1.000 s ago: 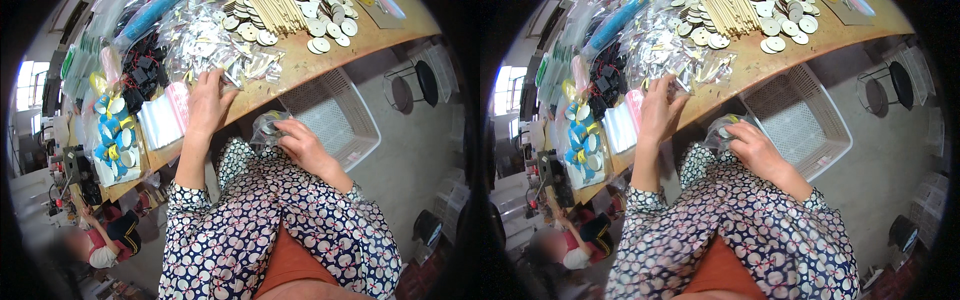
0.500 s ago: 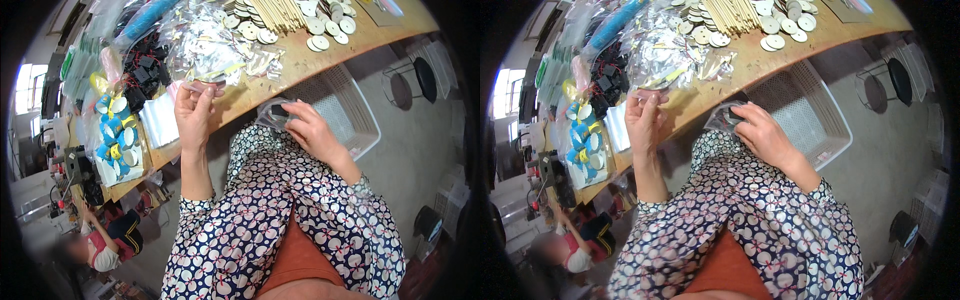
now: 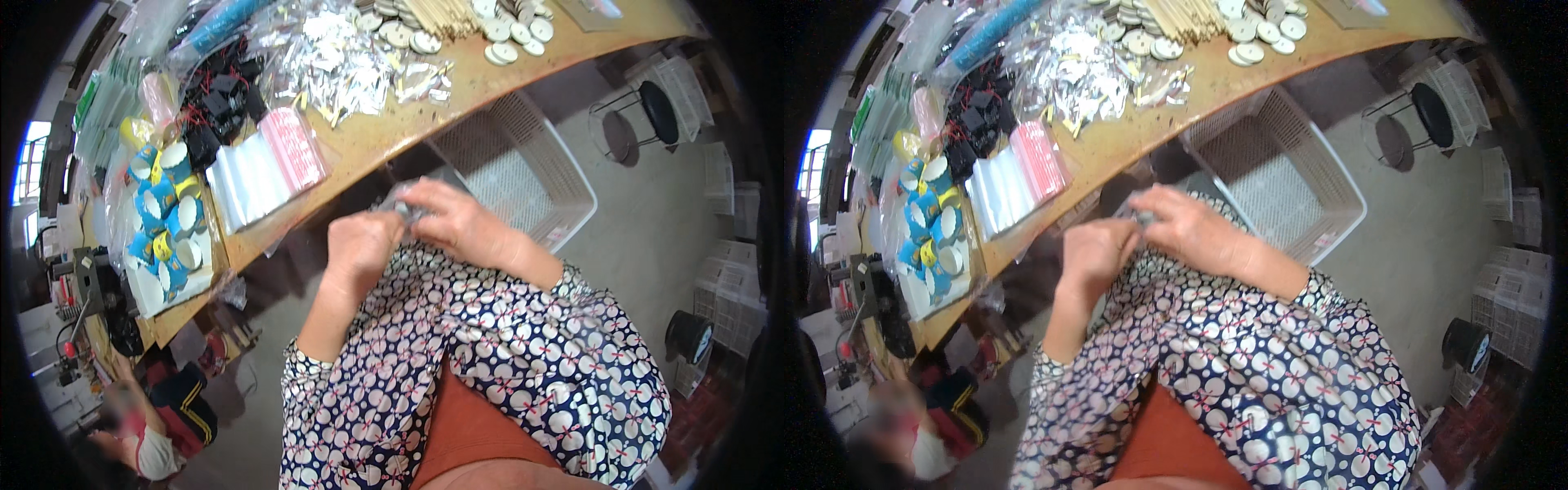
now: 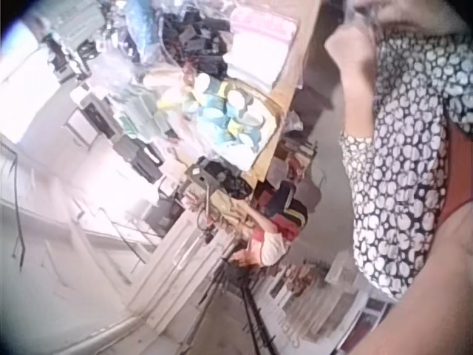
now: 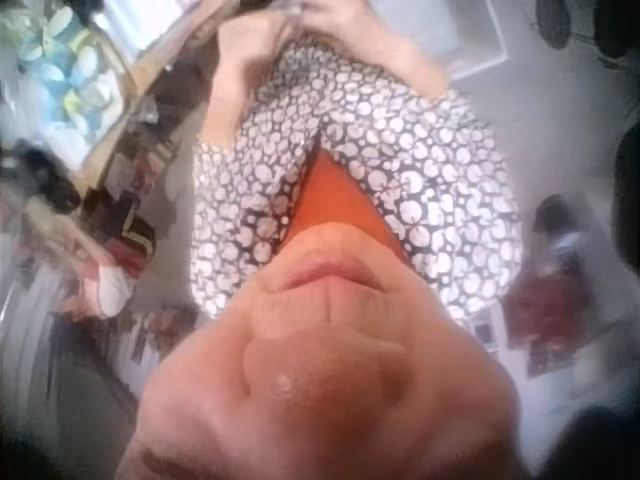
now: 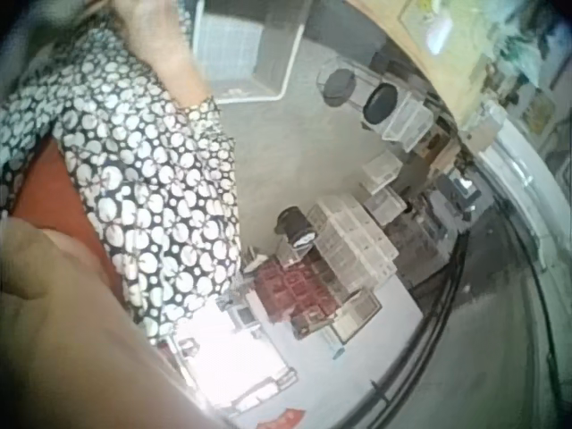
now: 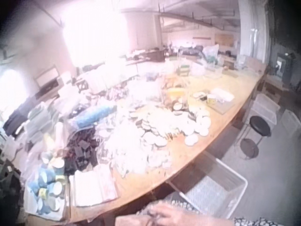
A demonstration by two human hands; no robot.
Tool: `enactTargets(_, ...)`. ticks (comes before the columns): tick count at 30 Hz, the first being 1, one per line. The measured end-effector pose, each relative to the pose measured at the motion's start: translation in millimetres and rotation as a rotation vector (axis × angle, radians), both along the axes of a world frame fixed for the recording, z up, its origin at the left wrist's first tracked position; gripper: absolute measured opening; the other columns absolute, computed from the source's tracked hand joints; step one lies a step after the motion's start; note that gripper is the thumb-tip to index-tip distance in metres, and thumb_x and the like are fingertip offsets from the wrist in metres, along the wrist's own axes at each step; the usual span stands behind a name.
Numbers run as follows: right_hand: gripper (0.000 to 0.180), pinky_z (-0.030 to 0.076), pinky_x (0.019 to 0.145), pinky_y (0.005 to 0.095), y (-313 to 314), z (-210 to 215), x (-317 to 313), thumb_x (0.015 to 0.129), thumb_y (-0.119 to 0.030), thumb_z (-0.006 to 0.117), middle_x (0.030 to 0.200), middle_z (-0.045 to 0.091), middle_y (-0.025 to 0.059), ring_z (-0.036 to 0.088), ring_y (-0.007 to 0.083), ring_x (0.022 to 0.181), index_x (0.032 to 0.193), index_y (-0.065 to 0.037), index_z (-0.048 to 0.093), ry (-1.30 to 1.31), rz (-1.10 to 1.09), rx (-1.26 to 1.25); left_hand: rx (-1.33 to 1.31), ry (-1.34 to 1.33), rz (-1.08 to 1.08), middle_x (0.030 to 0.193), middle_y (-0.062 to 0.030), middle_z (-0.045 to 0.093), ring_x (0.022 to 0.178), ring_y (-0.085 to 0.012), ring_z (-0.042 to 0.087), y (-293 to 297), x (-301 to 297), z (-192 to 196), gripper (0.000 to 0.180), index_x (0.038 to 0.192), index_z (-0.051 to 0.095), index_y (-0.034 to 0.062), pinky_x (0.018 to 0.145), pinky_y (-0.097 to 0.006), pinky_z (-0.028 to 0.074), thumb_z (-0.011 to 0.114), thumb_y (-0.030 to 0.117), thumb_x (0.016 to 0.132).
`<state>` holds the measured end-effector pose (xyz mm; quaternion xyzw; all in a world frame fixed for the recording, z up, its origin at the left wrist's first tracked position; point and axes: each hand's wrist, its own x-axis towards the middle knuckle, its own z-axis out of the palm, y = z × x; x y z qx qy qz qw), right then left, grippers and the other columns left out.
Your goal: The person assembles small craft kits by placing wooden discs, sticks, and colorful foam pieces into clear plastic bags. The person handles each component by hand, organizes them on the table, and seals the bags.
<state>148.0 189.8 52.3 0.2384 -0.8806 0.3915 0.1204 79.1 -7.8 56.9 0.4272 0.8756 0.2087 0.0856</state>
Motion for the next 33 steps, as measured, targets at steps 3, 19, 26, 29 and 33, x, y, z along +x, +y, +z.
enactTargets(3, 0.013, 0.049, 0.099, 0.0423, -7, 4, 3, 0.075, -0.007, 0.069, 0.124, 0.059, 0.0222, 0.057, 0.0364, 0.116, 0.079, 0.004, 0.065, -0.057, 0.088, 0.020, -0.270, -0.106, -0.009, 0.078, -0.0141, 0.069, 0.074, -0.0349, 0.068, 2, -3, -12, 0.024, 0.075, 0.070, 0.0122, 0.063, -0.045, 0.052, 0.061, 0.031, 0.087)
enactTargets(19, 0.014, 0.046, 0.105, 0.0455, 52, -1, -3, 0.081, -0.006, 0.068, 0.124, 0.059, 0.0208, 0.056, 0.0377, 0.119, 0.089, 0.004, 0.062, -0.102, -0.169, 0.047, 0.064, -0.194, -0.289, 0.087, -0.0191, 0.069, 0.082, -0.0366, 0.068, 75, -85, 58, 0.016, 0.100, 0.067, 0.0072, 0.072, -0.047, 0.054, 0.061, 0.018, 0.090)
enactTargets(26, 0.012, 0.045, 0.106, 0.0478, 67, -1, 0, 0.083, -0.006, 0.068, 0.124, 0.060, 0.0202, 0.057, 0.0379, 0.118, 0.086, 0.004, 0.061, -0.109, -0.216, -0.020, 0.173, 0.008, 0.096, 0.091, -0.0165, 0.066, 0.081, -0.0313, 0.065, 154, -214, 23, 0.034, 0.098, 0.063, -0.0007, 0.073, -0.039, 0.051, 0.073, 0.029, 0.084)
enactTargets(29, 0.011, 0.046, 0.106, 0.0475, 77, -5, 7, 0.083, -0.006, 0.067, 0.124, 0.060, 0.0200, 0.057, 0.0376, 0.118, 0.086, 0.003, 0.061, -0.125, -0.250, -0.052, -0.009, 0.074, 0.180, 0.092, -0.0147, 0.065, 0.085, -0.0315, 0.064, 185, -217, 14, 0.042, 0.096, 0.063, 0.0024, 0.073, -0.040, 0.051, 0.077, 0.038, 0.079)
enactTargets(33, 0.010, 0.045, 0.105, 0.0455, 84, -17, 15, 0.083, -0.007, 0.065, 0.126, 0.059, 0.0187, 0.055, 0.0372, 0.120, 0.086, 0.001, 0.060, -0.149, -0.287, -0.068, -0.023, 0.178, 0.170, 0.094, -0.0138, 0.064, 0.089, -0.0320, 0.063, 203, -207, 2, 0.045, 0.094, 0.060, 0.0040, 0.073, -0.041, 0.050, 0.079, 0.040, 0.076)
